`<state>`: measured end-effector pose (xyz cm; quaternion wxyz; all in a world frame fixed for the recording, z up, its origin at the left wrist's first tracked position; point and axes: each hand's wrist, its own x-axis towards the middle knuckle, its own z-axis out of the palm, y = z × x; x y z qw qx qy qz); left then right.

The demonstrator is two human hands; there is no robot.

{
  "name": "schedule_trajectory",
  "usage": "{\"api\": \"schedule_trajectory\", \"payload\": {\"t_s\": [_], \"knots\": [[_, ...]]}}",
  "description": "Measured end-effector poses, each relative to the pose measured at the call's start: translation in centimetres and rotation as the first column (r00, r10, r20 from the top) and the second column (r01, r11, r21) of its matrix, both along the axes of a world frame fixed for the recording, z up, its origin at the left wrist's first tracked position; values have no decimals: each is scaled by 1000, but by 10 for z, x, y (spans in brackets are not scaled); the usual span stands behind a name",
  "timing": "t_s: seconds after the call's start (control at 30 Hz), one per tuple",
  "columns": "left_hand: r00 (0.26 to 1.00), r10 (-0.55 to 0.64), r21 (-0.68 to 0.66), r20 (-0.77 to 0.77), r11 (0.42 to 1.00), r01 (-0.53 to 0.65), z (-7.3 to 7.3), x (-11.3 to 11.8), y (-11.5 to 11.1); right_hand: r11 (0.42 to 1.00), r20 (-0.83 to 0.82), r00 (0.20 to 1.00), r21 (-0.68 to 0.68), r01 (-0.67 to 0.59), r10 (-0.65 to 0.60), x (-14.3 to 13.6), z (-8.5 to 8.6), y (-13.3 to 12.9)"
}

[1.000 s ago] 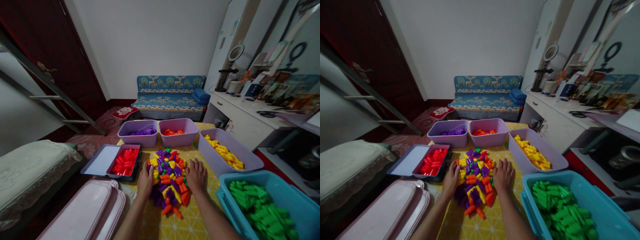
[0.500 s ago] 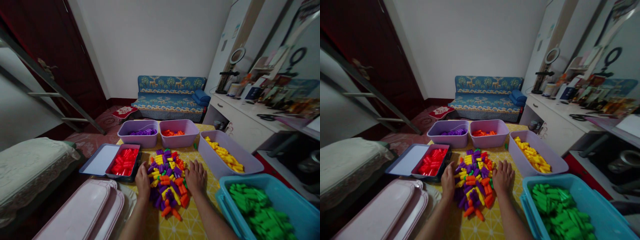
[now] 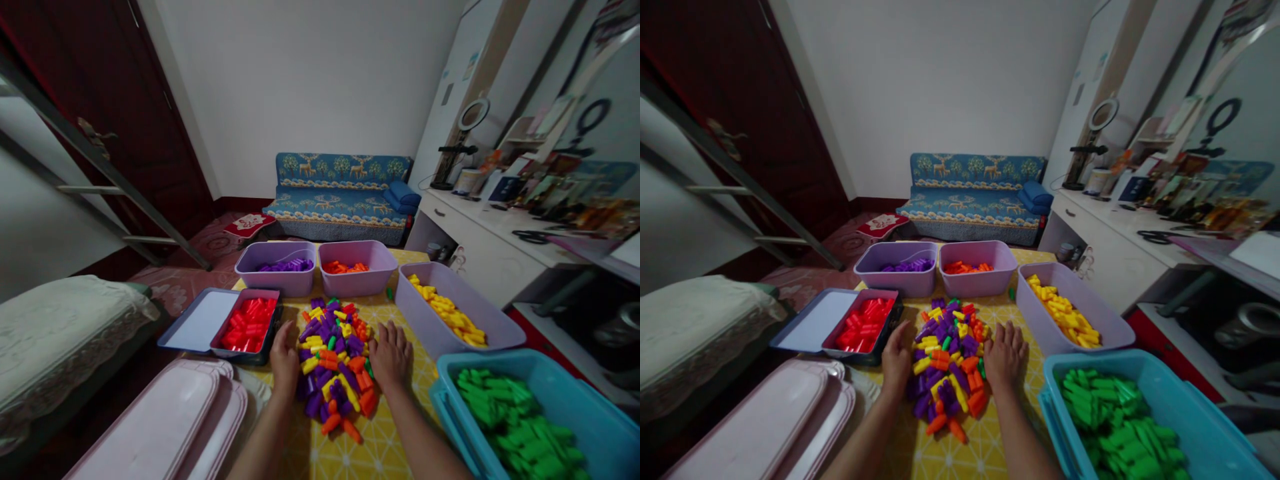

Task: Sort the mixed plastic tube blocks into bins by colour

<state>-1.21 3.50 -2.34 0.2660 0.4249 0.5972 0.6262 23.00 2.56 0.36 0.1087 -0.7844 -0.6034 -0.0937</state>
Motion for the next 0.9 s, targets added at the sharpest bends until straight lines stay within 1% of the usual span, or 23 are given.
{"api": "schedule_trajectory", "payload": {"t_s": [0.1, 0.2, 0.37, 0.53, 0.6, 0.7, 0.8, 0.9], "knots": [[982, -28, 13, -187, 999, 31, -4, -1, -2, 1000, -10, 1000, -12, -2, 2, 0, 1, 0], [960, -53, 2, -276, 998, 56, 1, 1, 3, 1000, -6, 1000, -11, -1, 1, 0, 0, 0], [959, -33, -2, -283, 999, 33, 9, 3, 14, 1000, -4, 1000, -7, -1, 1, 1, -2, 1], [965, 14, -36, -263, 999, -24, 11, 6, 12, 1000, -37, 999, 7, 10, -9, 5, -5, 2], [960, -17, -53, -278, 999, 2, 14, 7, 10, 1000, -49, 999, 21, 9, -8, 6, -7, 2], [946, -114, -82, -303, 992, 93, 19, 10, 8, 999, -62, 998, 31, 17, -15, 6, -6, 4], [944, -147, -104, -295, 987, 121, 22, 10, 8, 996, -94, 991, -28, 89, -91, 5, 4, 17], [948, -148, -107, -282, 987, 122, 22, 10, 8, 982, -121, 978, -108, 158, -170, 8, 22, 42]]}}
